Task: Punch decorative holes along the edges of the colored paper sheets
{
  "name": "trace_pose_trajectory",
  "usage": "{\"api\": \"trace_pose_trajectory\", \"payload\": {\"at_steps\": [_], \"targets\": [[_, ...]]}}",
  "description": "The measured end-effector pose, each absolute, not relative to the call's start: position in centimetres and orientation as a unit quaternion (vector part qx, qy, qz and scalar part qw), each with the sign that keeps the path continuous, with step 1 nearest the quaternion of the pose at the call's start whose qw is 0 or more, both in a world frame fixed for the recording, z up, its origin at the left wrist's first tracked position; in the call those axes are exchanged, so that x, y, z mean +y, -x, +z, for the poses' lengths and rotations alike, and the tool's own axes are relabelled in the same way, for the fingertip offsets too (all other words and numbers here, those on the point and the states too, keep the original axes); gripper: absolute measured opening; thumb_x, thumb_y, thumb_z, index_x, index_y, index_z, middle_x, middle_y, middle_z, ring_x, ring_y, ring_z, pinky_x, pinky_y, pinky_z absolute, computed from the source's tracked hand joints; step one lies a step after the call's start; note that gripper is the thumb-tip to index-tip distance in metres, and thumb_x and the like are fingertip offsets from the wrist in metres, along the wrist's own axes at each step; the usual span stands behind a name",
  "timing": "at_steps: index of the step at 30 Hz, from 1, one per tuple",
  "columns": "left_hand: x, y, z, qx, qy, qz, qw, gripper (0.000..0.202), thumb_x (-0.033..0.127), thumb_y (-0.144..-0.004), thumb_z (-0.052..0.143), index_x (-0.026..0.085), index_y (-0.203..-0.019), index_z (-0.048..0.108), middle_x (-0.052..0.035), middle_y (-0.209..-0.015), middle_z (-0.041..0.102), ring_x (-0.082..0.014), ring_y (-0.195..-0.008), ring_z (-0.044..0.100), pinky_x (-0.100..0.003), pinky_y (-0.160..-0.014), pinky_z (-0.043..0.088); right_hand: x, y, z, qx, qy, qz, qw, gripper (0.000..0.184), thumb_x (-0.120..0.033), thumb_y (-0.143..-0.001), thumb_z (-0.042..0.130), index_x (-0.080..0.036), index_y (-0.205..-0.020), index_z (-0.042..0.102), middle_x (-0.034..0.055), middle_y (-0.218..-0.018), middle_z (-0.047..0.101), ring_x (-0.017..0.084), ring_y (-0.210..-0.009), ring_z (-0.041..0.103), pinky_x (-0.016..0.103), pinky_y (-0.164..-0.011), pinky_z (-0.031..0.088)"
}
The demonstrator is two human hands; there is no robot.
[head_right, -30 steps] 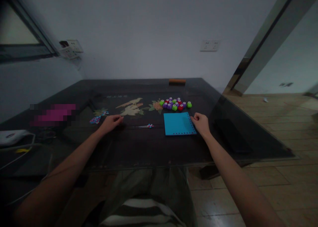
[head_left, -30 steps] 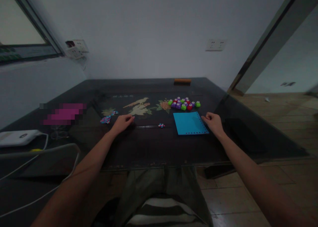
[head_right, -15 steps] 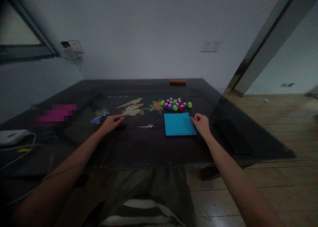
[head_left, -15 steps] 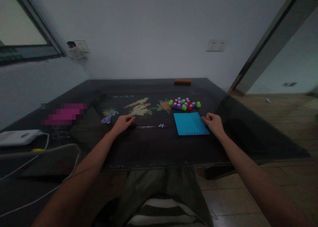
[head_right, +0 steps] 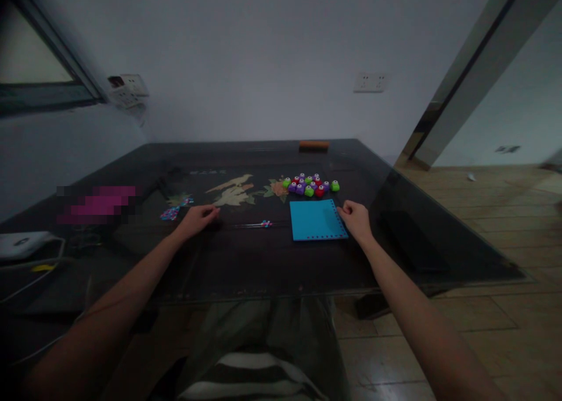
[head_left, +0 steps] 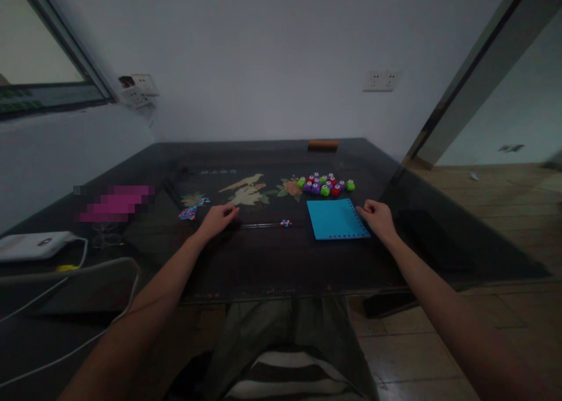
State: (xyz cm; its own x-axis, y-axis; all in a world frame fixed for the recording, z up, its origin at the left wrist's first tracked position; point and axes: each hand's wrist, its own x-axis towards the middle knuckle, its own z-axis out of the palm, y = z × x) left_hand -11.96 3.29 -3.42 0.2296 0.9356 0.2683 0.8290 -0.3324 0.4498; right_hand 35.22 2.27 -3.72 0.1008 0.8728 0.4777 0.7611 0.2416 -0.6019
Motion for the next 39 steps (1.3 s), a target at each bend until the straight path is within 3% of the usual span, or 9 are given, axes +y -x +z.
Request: {"api": "trace_pose_trajectory", "payload": {"at_steps": [17, 22, 26, 29, 35, 39], "targets": [[2.4, 11.3, -2.7, 0.574, -0.775, 0.245, 0.099, 0.04, 0.046, -0.085, 0.039, 0.017, -0.066, 0.06, -0.0005, -0.058, 0.057, -0.0153, -0.057, 0.052, -0.024, -0.056, 0.033, 2.2, -34.9, -3.6, -0.678, 0.613, 0.057, 0.401, 0.037, -0.034, -0.07, 0.054, -0.022, -0.051, 0.025, -0.0058, -0.047, 0.029, 0.01, -0.048, 0.03, 0.025, -0.051, 0.024], [0.8, 9.5, -1.9, 0.535, -0.806, 0.243, 0.072, 0.034, 0.041, -0.087, 0.039, 0.018, -0.073, 0.06, -0.0003, -0.063, 0.059, -0.0146, -0.058, 0.052, -0.024, -0.058, 0.036, 2.0, -34.9, -3.2, -0.671, 0.616, 0.076, 0.406, 0.024, -0.032, -0.069, 0.056, -0.021, -0.057, 0.038, -0.0042, -0.054, 0.041, 0.012, -0.052, 0.04, 0.024, -0.053, 0.03], [-1.3, 5.6, 0.1, 0.444, -0.861, 0.239, 0.061, 0.023, 0.032, -0.088, 0.042, 0.019, -0.084, 0.061, -0.0024, -0.079, 0.061, -0.0154, -0.072, 0.056, -0.026, -0.068, 0.042, 3.0, -35.4, -1.8, -0.668, 0.611, 0.079, 0.417, 0.009, -0.026, -0.069, 0.058, -0.019, -0.073, 0.055, 0.0007, -0.07, 0.058, 0.015, -0.065, 0.054, 0.026, -0.062, 0.04], [-2.7, 0.8, 1.5, 0.375, -0.887, 0.248, 0.101, 0.019, 0.027, -0.089, 0.042, 0.02, -0.091, 0.06, -0.0041, -0.093, 0.061, -0.016, -0.085, 0.058, -0.027, -0.076, 0.045, 4.8, -35.6, -0.3, -0.678, 0.631, 0.08, 0.369, 0.013, -0.024, -0.072, 0.059, -0.017, -0.083, 0.063, 0.0053, -0.082, 0.066, 0.018, -0.075, 0.06, 0.028, -0.071, 0.044], [-4.4, -9.4, 0.5, 0.302, -0.919, 0.228, 0.107, 0.022, 0.024, -0.086, 0.049, 0.02, -0.106, 0.058, -0.0082, -0.118, 0.056, -0.0205, -0.111, 0.051, -0.033, -0.096, 0.042, 7.4, -34.1, 0.6, -0.644, 0.74, 0.043, 0.19, 0.022, -0.027, -0.081, 0.054, -0.016, -0.093, 0.069, 0.0141, -0.097, 0.068, 0.027, -0.09, 0.063, 0.034, -0.076, 0.045], [-4.8, -11.6, -1.0, 0.329, -0.915, 0.22, 0.08, 0.038, 0.029, -0.087, 0.05, 0.014, -0.122, 0.05, -0.0151, -0.136, 0.045, -0.0242, -0.128, 0.039, -0.037, -0.107, 0.033, 7.4, -33.0, -0.6, -0.644, 0.746, 0.039, 0.163, 0.026, -0.026, -0.085, 0.048, -0.017, -0.099, 0.068, 0.0153, -0.105, 0.066, 0.027, -0.095, 0.062, 0.035, -0.078, 0.045]]}}
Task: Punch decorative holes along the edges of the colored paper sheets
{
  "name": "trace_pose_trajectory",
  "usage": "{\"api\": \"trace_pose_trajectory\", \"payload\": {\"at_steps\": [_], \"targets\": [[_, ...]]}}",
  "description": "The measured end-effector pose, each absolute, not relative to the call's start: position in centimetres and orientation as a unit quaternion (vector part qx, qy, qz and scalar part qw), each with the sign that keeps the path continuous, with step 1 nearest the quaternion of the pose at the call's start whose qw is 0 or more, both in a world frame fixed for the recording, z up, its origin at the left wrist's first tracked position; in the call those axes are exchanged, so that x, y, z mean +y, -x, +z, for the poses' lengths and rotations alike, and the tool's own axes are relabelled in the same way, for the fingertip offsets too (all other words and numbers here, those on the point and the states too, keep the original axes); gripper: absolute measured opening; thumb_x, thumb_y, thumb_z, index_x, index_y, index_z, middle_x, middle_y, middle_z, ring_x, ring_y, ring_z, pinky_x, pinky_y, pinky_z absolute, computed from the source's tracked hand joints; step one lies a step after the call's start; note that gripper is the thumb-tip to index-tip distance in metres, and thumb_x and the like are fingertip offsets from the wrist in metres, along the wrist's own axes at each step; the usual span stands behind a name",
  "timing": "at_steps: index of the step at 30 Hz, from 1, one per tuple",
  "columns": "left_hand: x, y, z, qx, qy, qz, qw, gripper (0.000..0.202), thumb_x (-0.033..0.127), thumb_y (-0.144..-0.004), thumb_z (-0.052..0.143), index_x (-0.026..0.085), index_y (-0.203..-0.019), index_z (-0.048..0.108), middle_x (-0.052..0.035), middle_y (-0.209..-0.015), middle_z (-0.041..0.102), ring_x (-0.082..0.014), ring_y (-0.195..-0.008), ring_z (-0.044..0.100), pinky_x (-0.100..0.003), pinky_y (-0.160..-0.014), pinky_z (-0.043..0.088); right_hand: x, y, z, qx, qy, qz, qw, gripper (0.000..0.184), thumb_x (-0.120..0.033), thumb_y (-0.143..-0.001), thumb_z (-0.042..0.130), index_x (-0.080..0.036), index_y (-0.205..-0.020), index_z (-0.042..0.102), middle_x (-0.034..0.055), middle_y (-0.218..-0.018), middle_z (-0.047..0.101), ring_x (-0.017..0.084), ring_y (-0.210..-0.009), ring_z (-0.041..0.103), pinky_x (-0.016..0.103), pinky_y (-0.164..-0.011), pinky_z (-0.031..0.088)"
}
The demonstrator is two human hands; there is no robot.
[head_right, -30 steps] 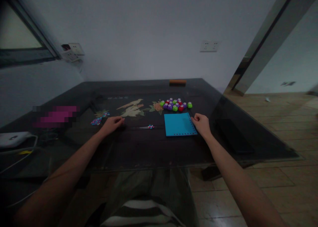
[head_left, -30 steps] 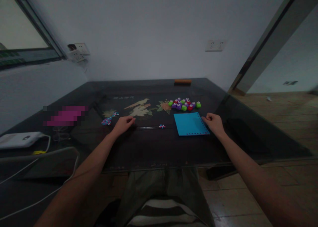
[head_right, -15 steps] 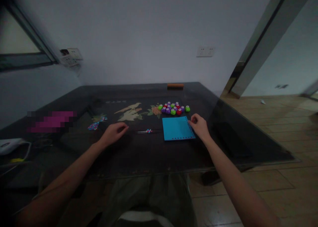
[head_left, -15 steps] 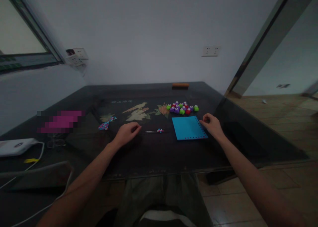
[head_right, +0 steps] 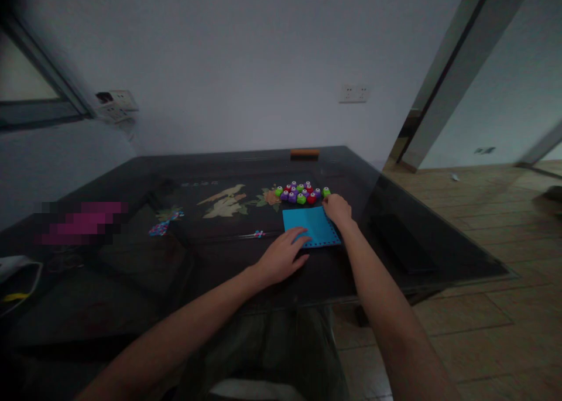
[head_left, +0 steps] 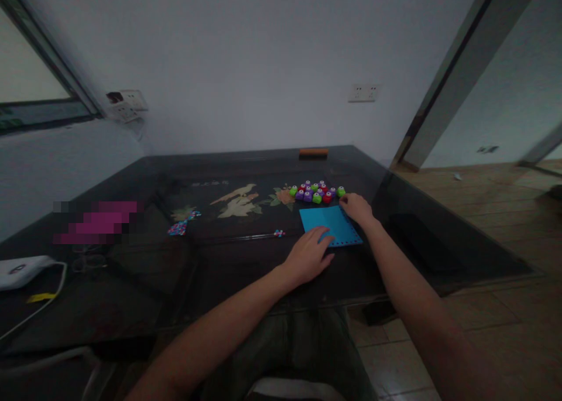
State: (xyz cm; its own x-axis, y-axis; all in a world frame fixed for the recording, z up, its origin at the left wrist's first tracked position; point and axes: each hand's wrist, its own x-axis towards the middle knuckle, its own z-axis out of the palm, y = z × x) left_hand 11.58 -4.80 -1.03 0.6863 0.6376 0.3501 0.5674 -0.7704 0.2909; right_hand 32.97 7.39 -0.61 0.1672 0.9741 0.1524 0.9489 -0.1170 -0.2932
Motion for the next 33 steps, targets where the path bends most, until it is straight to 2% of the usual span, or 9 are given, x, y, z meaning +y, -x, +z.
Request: {"api": "trace_pose_trajectory", "payload": {"at_steps": [3, 8, 12, 18, 24, 28, 33], "targets": [[-4.7, -11.2, -1.8, 0.345, -0.913, 0.202, 0.076, 0.045, 0.034, -0.089, 0.047, 0.014, -0.128, 0.045, -0.0146, -0.145, 0.036, -0.024, -0.136, 0.028, -0.038, -0.111, 0.026, 7.5, -32.5, -1.3, -0.676, 0.714, 0.031, 0.181, 0.029, -0.023, -0.089, 0.041, -0.017, -0.102, 0.066, 0.0141, -0.111, 0.063, 0.025, -0.099, 0.06, 0.033, -0.083, 0.043], [-4.4, -10.8, -3.0, 0.342, -0.924, 0.15, 0.087, 0.055, 0.041, -0.09, 0.041, 0.013, -0.137, 0.036, -0.0132, -0.15, 0.025, -0.0224, -0.14, 0.019, -0.039, -0.113, 0.021, 7.9, -32.0, -1.8, -0.708, 0.687, 0.022, 0.161, 0.028, -0.021, -0.089, 0.04, -0.016, -0.101, 0.065, 0.0131, -0.107, 0.063, 0.023, -0.102, 0.057, 0.031, -0.087, 0.041], [-4.2, -11.0, -3.4, 0.341, -0.928, 0.117, 0.096, 0.056, 0.043, -0.092, 0.034, 0.012, -0.138, 0.033, -0.0131, -0.15, 0.027, -0.021, -0.139, 0.02, -0.039, -0.114, 0.02, 7.9, -31.8, -2.0, -0.733, 0.666, -0.007, 0.135, 0.026, -0.021, -0.088, 0.041, -0.015, -0.096, 0.065, 0.0135, -0.105, 0.061, 0.024, -0.103, 0.055, 0.032, -0.087, 0.04], [-4.2, -11.1, -3.0, 0.343, -0.929, 0.095, 0.098, 0.056, 0.042, -0.092, 0.034, 0.01, -0.138, 0.033, -0.0137, -0.15, 0.026, -0.0207, -0.139, 0.019, -0.038, -0.114, 0.018, 7.8, -31.4, -2.3, -0.742, 0.659, -0.021, 0.122, 0.019, -0.026, -0.088, 0.047, -0.016, -0.096, 0.061, 0.0124, -0.108, 0.06, 0.026, -0.106, 0.05, 0.036, -0.089, 0.04], [-4.3, -11.2, -3.1, 0.341, -0.929, 0.106, 0.096, 0.055, 0.041, -0.091, 0.036, 0.01, -0.137, 0.035, -0.0148, -0.148, 0.029, -0.021, -0.139, 0.021, -0.039, -0.113, 0.019, 8.0, -31.2, -2.6, -0.728, 0.676, -0.02, 0.112, 0.037, -0.045, -0.09, 0.043, -0.013, -0.101, 0.059, 0.0174, -0.114, 0.056, 0.03, -0.112, 0.047, 0.042, -0.089, 0.04], [-4.3, -11.1, -3.0, 0.339, -0.928, 0.118, 0.104, 0.054, 0.04, -0.091, 0.038, 0.011, -0.136, 0.037, -0.0154, -0.148, 0.03, -0.0216, -0.138, 0.023, -0.04, -0.113, 0.021, 8.1, -31.1, -2.6, -0.72, 0.685, -0.015, 0.11, 0.043, -0.046, -0.092, 0.036, -0.011, -0.098, 0.061, 0.0202, -0.111, 0.056, 0.032, -0.112, 0.047, 0.044, -0.092, 0.038], [-4.3, -11.1, -2.9, 0.338, -0.927, 0.119, 0.108, 0.054, 0.04, -0.091, 0.04, 0.011, -0.136, 0.037, -0.0161, -0.148, 0.03, -0.022, -0.138, 0.023, -0.041, -0.112, 0.022, 7.8, -31.0, -2.6, -0.715, 0.687, 0.004, 0.13, 0.043, -0.049, -0.089, 0.041, -0.012, -0.099, 0.059, 0.0207, -0.116, 0.053, 0.032, -0.115, 0.043, 0.046, -0.093, 0.036]]}}
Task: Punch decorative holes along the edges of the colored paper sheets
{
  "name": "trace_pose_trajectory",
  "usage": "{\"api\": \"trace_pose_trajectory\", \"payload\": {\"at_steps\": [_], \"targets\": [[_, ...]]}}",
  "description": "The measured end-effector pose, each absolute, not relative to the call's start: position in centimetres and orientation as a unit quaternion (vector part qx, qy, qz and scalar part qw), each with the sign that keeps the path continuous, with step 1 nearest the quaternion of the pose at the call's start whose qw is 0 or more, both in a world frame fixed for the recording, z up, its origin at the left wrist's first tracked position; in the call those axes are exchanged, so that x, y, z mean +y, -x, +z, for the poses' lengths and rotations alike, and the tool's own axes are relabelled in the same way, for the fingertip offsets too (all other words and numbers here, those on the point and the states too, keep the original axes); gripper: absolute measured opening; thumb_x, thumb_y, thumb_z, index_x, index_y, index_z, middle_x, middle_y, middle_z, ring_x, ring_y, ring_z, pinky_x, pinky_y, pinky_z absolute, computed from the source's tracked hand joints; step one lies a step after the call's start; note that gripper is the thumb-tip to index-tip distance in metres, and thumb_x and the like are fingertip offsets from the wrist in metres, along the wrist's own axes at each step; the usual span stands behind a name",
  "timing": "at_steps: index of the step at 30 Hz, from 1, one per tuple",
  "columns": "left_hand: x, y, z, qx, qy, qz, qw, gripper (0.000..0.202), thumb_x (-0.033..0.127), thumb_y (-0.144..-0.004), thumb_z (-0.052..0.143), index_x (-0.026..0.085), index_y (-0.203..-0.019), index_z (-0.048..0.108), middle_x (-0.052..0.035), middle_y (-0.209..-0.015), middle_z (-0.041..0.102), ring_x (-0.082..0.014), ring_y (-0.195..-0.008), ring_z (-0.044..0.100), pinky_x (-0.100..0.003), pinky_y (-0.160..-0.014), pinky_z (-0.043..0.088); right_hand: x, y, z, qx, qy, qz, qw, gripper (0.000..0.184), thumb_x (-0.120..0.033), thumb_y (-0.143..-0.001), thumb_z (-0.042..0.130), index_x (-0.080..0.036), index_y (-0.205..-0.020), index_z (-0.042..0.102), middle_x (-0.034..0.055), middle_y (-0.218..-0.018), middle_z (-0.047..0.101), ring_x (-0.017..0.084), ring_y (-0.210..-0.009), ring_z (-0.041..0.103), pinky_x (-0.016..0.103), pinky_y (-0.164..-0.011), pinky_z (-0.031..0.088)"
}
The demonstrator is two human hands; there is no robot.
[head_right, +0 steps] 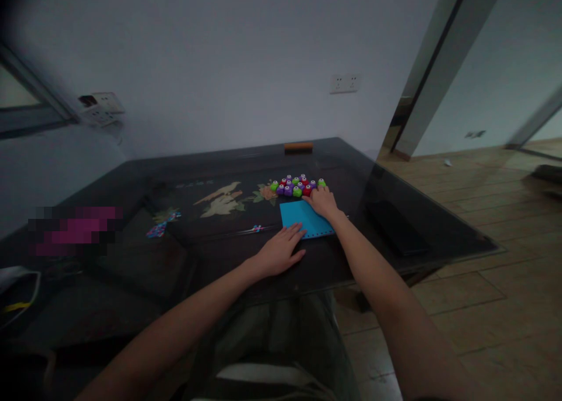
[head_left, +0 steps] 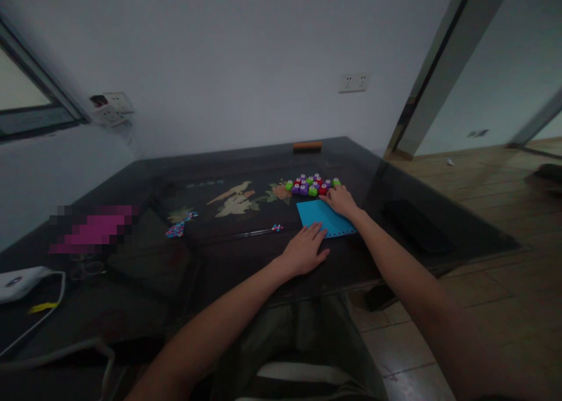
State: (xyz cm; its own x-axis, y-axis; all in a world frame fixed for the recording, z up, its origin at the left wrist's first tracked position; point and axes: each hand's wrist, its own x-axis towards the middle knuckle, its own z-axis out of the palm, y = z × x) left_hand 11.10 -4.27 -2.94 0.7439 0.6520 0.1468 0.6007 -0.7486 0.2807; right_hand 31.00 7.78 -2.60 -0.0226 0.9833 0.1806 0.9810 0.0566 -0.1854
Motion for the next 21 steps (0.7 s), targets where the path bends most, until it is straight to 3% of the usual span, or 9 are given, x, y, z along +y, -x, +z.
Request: {"api": "trace_pose_trajectory", "payload": {"at_steps": [6, 11, 13, 18, 21], "targets": [[-4.2, -11.2, -3.2, 0.343, -0.926, 0.116, 0.104, 0.055, 0.041, -0.09, 0.039, 0.011, -0.137, 0.037, -0.0154, -0.147, 0.031, -0.0224, -0.138, 0.024, -0.04, -0.113, 0.021, 7.9, -31.4, -2.7, -0.726, 0.659, 0.029, 0.194, 0.03, -0.04, -0.087, 0.049, -0.013, -0.099, 0.055, 0.0149, -0.102, 0.059, 0.026, -0.099, 0.054, 0.036, -0.087, 0.04], [-4.2, -11.1, -3.2, 0.34, -0.927, 0.12, 0.107, 0.055, 0.041, -0.09, 0.04, 0.011, -0.137, 0.036, -0.0152, -0.148, 0.03, -0.0228, -0.138, 0.024, -0.04, -0.112, 0.021, 8.1, -32.1, -2.6, -0.678, 0.667, 0.101, 0.293, 0.022, -0.034, -0.081, 0.057, -0.015, -0.09, 0.061, 0.0096, -0.098, 0.063, 0.022, -0.093, 0.057, 0.032, -0.083, 0.042], [-4.2, -11.1, -3.2, 0.339, -0.926, 0.124, 0.108, 0.055, 0.041, -0.09, 0.04, 0.011, -0.137, 0.037, -0.0152, -0.148, 0.031, -0.0228, -0.138, 0.024, -0.041, -0.112, 0.022, 7.9, -32.5, -2.5, -0.648, 0.667, 0.159, 0.331, 0.023, -0.033, -0.077, 0.06, -0.014, -0.089, 0.063, 0.0081, -0.095, 0.064, 0.021, -0.091, 0.059, 0.031, -0.08, 0.044], [-4.2, -11.0, -3.3, 0.334, -0.926, 0.138, 0.107, 0.054, 0.041, -0.09, 0.04, 0.012, -0.136, 0.038, -0.0149, -0.147, 0.031, -0.0218, -0.138, 0.024, -0.04, -0.112, 0.022, 6.9, -33.9, -1.9, -0.522, 0.678, 0.353, 0.378, 0.043, -0.03, -0.071, 0.066, -0.013, -0.11, 0.058, 0.0083, -0.087, 0.068, 0.019, -0.069, 0.063, 0.029, -0.061, 0.05], [-4.2, -11.1, -3.5, 0.336, -0.925, 0.143, 0.105, 0.053, 0.041, -0.09, 0.04, 0.014, -0.136, 0.038, -0.014, -0.147, 0.032, -0.0211, -0.138, 0.025, -0.04, -0.112, 0.022, 5.8, -34.8, -1.6, -0.498, 0.632, 0.47, 0.362, 0.031, -0.028, -0.071, 0.067, -0.014, -0.099, 0.063, 0.0107, -0.087, 0.07, 0.02, -0.07, 0.065, 0.031, -0.062, 0.053]]}}
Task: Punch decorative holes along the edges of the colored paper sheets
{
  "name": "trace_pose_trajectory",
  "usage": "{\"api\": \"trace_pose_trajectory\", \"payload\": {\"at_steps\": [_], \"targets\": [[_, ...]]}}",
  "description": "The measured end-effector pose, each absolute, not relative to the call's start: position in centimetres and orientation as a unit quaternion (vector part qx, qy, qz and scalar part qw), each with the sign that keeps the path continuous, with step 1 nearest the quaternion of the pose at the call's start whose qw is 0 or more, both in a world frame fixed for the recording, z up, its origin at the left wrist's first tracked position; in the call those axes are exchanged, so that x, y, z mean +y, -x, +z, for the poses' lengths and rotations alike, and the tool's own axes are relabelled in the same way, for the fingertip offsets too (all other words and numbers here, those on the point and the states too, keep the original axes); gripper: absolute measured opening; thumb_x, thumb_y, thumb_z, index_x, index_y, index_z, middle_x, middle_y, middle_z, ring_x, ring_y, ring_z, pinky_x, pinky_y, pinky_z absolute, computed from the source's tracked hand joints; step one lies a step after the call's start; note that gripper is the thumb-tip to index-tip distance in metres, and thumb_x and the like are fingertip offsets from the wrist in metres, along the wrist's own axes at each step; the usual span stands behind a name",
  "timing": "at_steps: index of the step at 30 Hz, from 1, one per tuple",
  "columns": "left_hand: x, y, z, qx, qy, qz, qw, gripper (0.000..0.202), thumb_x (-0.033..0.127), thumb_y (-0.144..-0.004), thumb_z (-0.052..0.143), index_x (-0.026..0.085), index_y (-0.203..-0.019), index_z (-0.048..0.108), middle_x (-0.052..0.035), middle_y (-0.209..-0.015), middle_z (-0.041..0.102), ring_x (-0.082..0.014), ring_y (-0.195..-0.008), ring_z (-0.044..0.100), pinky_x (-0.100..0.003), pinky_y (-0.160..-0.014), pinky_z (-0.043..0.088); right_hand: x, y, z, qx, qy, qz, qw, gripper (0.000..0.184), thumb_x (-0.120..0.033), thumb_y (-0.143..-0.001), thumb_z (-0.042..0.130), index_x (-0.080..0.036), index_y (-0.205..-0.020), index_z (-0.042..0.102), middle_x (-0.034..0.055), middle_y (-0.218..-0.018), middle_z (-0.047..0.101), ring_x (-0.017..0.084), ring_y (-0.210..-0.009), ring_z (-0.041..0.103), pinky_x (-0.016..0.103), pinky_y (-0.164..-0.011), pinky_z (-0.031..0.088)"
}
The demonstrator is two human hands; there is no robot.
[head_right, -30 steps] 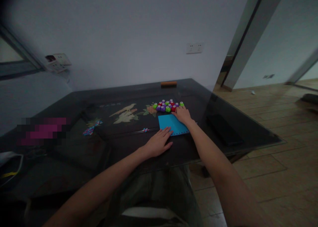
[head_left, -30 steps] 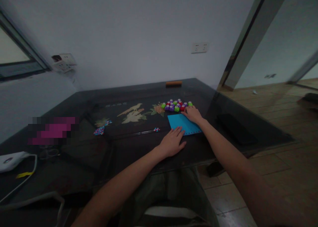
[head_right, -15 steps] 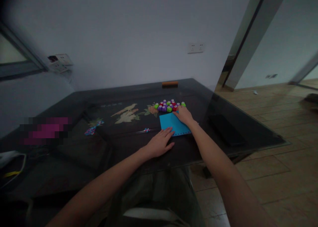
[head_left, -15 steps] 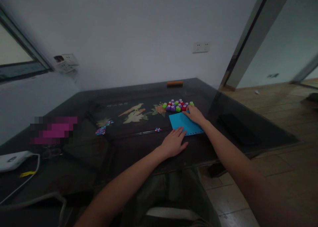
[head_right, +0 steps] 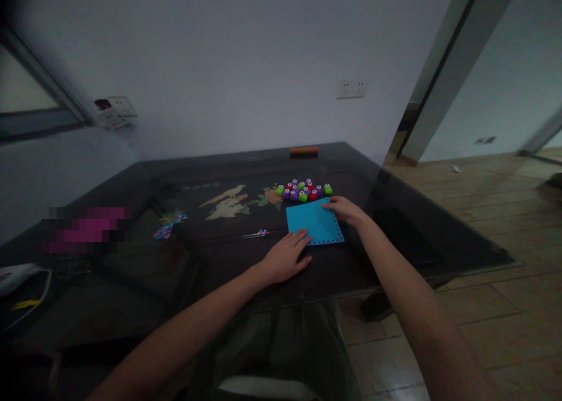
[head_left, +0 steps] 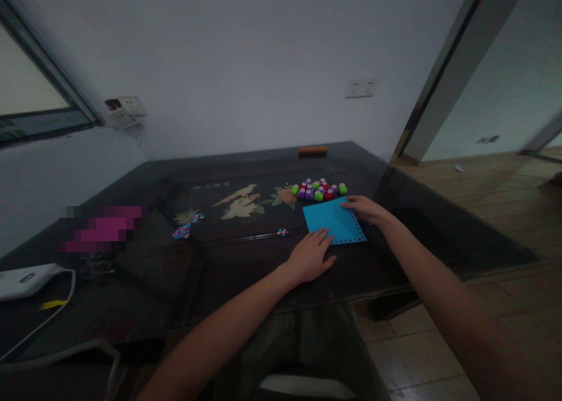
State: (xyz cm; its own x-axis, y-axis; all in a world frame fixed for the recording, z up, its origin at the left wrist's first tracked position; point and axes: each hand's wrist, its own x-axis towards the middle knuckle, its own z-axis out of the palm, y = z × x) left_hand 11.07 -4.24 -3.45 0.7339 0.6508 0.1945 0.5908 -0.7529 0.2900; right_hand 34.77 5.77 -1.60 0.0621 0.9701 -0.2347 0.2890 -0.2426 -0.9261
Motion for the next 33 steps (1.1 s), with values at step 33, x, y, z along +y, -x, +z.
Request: {"api": "trace_pose_trajectory", "payload": {"at_steps": [33], "targets": [[-11.2, -2.3, -0.4, 0.501, -0.541, 0.571, 0.361, 0.038, 0.041, -0.083, 0.055, 0.02, -0.115, 0.05, -0.0068, -0.113, 0.06, -0.0218, -0.109, 0.057, -0.035, -0.095, 0.045, -11.2, -20.2, -1.7, -0.531, 0.455, 0.425, 0.574, 0.032, -0.037, -0.079, 0.06, -0.026, -0.108, 0.053, 0.0043, -0.104, 0.064, 0.021, -0.093, 0.061, 0.038, -0.086, 0.049]]}}
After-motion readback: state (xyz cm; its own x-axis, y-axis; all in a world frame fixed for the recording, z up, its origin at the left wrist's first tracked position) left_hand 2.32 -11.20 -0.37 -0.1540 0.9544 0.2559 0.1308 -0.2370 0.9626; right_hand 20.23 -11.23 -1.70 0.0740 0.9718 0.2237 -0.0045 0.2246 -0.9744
